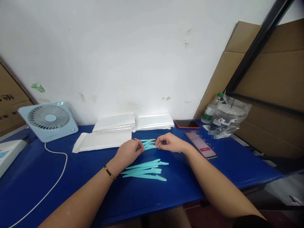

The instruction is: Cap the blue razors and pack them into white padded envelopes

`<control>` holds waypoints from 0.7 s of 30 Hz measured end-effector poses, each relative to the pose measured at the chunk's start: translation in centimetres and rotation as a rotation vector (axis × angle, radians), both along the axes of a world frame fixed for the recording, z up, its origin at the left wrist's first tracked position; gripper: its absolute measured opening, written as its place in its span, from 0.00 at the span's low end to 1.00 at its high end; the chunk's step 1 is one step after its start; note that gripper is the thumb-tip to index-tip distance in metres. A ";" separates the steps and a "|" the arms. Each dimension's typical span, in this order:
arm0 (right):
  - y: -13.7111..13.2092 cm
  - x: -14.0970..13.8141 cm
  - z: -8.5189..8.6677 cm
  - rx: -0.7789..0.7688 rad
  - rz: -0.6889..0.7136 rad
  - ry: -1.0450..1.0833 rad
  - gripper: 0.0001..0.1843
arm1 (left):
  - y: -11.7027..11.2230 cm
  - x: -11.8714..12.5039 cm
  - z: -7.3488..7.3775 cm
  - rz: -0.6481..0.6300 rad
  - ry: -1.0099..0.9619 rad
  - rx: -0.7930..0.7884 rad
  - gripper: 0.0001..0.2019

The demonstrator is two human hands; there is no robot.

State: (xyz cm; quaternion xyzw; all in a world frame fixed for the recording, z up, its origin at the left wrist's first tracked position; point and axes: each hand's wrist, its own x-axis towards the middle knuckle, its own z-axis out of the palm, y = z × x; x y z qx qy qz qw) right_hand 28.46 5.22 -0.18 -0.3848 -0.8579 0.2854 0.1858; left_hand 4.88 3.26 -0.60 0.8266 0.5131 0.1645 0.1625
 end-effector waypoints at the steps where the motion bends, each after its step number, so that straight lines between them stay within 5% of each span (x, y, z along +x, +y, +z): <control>1: -0.1 -0.3 -0.1 0.011 0.003 0.007 0.10 | 0.0 0.0 0.0 -0.005 0.004 0.007 0.06; 8: 1.2 1.7 -0.1 0.220 -0.197 0.010 0.11 | 0.1 -0.2 0.0 0.032 0.047 0.090 0.09; 13: 2.6 4.6 -0.7 0.303 -0.278 -0.254 0.09 | -0.8 -0.3 0.3 -0.192 0.071 -0.147 0.14; 21: 3.1 2.5 -1.5 0.398 -0.271 -0.520 0.05 | -0.8 0.2 0.0 -0.202 0.057 -0.270 0.12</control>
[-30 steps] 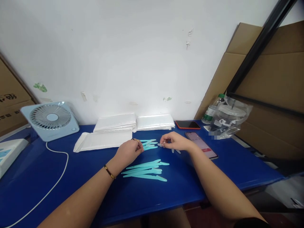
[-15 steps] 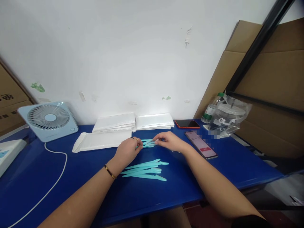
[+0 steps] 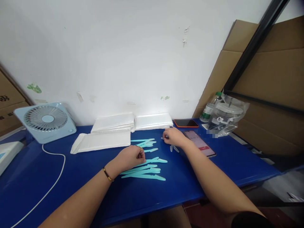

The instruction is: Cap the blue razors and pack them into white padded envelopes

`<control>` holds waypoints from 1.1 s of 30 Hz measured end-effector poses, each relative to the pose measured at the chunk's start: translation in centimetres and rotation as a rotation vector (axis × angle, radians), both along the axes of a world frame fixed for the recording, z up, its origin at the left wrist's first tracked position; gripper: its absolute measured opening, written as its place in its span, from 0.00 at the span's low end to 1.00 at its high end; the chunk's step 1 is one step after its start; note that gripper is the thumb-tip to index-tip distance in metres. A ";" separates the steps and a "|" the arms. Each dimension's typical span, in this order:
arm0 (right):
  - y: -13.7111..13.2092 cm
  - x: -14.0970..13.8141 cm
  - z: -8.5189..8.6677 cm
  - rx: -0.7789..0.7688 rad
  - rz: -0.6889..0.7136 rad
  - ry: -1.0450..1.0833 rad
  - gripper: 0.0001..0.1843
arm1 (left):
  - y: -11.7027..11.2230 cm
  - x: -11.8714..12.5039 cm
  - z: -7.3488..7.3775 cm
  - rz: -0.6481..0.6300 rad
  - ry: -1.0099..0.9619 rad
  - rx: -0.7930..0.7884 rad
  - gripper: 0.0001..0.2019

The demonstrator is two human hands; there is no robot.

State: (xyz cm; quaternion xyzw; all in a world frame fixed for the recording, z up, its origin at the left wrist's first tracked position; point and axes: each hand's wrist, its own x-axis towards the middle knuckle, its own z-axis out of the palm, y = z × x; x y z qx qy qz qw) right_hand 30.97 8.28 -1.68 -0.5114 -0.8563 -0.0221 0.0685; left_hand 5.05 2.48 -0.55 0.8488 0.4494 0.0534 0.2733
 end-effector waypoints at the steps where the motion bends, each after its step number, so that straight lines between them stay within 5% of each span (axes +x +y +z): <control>1: 0.0 -0.2 0.0 0.013 0.006 0.004 0.04 | 0.1 -0.1 0.0 0.017 -0.014 -0.001 0.12; 4: -0.3 -0.2 0.0 -0.001 0.019 0.106 0.03 | 0.7 -0.7 -0.3 0.088 -0.099 0.010 0.13; 9: -1.1 0.7 0.8 -0.133 0.075 0.633 0.06 | 1.8 -1.6 -0.6 0.178 -0.333 -0.090 0.10; 15: -1.9 -0.4 1.8 -0.424 0.108 1.056 0.15 | 2.1 -1.5 0.2 0.283 -0.374 0.008 0.20; 24: -1.6 -0.9 1.3 -0.332 0.115 1.103 0.17 | 1.8 -1.4 0.7 0.286 -0.278 0.008 0.23; 33: -2.1 -2.9 0.7 -0.421 0.181 1.012 0.17 | 1.8 -1.1 0.5 0.228 -0.228 0.018 0.23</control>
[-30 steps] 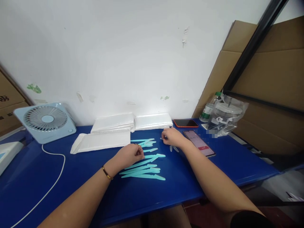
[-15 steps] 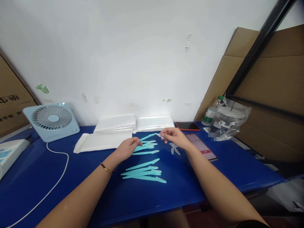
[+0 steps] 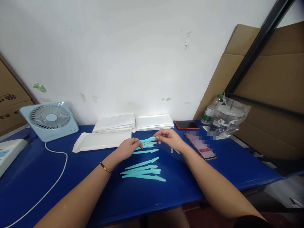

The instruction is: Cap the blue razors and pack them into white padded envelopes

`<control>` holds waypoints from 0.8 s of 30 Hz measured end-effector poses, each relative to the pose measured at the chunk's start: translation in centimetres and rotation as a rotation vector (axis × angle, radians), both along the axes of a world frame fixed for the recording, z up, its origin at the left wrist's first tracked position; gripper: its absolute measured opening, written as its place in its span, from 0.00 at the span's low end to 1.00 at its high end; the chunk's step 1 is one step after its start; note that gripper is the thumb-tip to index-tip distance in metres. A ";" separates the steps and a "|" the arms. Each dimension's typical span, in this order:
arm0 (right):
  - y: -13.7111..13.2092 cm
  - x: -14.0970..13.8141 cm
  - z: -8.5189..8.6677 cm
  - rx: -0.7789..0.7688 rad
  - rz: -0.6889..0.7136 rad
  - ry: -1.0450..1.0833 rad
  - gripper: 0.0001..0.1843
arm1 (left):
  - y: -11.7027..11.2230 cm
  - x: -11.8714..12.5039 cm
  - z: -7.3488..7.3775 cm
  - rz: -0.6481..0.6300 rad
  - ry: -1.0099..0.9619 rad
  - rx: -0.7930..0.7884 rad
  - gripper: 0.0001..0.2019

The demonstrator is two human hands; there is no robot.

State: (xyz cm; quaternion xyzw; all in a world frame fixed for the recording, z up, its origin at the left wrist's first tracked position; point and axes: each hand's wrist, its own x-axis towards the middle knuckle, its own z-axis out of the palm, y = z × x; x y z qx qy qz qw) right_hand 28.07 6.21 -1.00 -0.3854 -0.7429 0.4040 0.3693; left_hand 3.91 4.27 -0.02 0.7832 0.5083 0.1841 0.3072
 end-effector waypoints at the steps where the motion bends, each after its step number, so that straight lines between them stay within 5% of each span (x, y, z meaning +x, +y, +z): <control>1: -0.1 0.0 0.0 0.003 0.009 -0.031 0.17 | 0.1 0.0 -0.2 -0.011 0.016 0.012 0.23; 9: -0.2 4.6 2.1 0.157 0.080 -0.592 0.09 | 0.0 -0.4 -0.9 0.032 0.226 0.295 0.13; 14: 0.1 4.9 1.3 0.137 0.117 -0.824 0.06 | -1.5 0.3 -0.3 -0.197 0.240 0.151 0.14; 19: 0.3 3.9 0.4 0.079 0.060 -0.714 0.06 | -2.3 1.1 -0.5 -0.226 0.360 0.182 0.08; 24: 0.4 3.6 0.5 -0.095 0.071 -0.279 0.08 | -2.1 1.5 -1.0 -0.256 0.547 0.381 0.07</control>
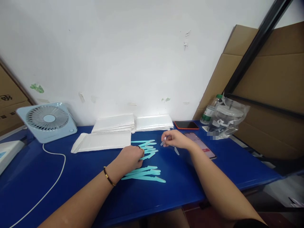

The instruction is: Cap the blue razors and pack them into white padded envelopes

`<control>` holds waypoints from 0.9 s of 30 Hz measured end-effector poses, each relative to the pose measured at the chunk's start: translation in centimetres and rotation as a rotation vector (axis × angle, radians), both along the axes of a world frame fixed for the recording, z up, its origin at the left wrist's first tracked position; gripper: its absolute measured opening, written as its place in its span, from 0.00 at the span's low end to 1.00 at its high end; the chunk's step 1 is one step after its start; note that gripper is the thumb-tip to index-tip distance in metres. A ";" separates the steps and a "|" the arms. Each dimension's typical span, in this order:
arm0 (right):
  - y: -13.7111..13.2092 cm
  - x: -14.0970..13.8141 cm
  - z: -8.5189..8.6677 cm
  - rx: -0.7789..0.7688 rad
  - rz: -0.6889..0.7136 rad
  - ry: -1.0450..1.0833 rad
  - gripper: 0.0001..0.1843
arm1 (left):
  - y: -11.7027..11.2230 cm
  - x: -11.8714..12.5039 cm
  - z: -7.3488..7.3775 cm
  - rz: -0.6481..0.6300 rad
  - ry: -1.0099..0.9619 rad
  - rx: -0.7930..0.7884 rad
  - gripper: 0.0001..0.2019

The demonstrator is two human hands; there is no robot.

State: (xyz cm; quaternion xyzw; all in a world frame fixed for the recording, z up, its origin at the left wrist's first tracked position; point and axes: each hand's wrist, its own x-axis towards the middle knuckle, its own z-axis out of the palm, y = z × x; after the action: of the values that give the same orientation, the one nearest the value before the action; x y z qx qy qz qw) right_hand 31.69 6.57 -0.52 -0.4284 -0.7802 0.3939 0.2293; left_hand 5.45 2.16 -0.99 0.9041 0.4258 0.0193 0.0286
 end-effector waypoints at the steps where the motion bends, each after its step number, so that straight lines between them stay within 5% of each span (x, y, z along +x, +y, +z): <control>1: 0.0 0.0 0.1 -0.044 0.006 0.056 0.09 | 0.1 0.1 0.0 -0.012 0.032 0.029 0.07; 23: -1.2 -4.2 -1.0 0.164 0.159 -0.174 0.05 | 0.4 0.3 -0.3 -0.022 -0.021 0.044 0.11; 27: -1.0 -3.0 -0.1 0.172 0.163 -0.185 0.06 | 0.6 -0.1 -0.1 -0.028 -0.123 -0.024 0.09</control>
State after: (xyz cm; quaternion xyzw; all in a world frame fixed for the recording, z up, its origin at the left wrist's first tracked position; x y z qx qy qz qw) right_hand 28.71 5.54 -0.61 -0.3769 -0.8610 0.3020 0.1596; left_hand 5.38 2.76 -1.09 0.9068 0.4106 0.0695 0.0658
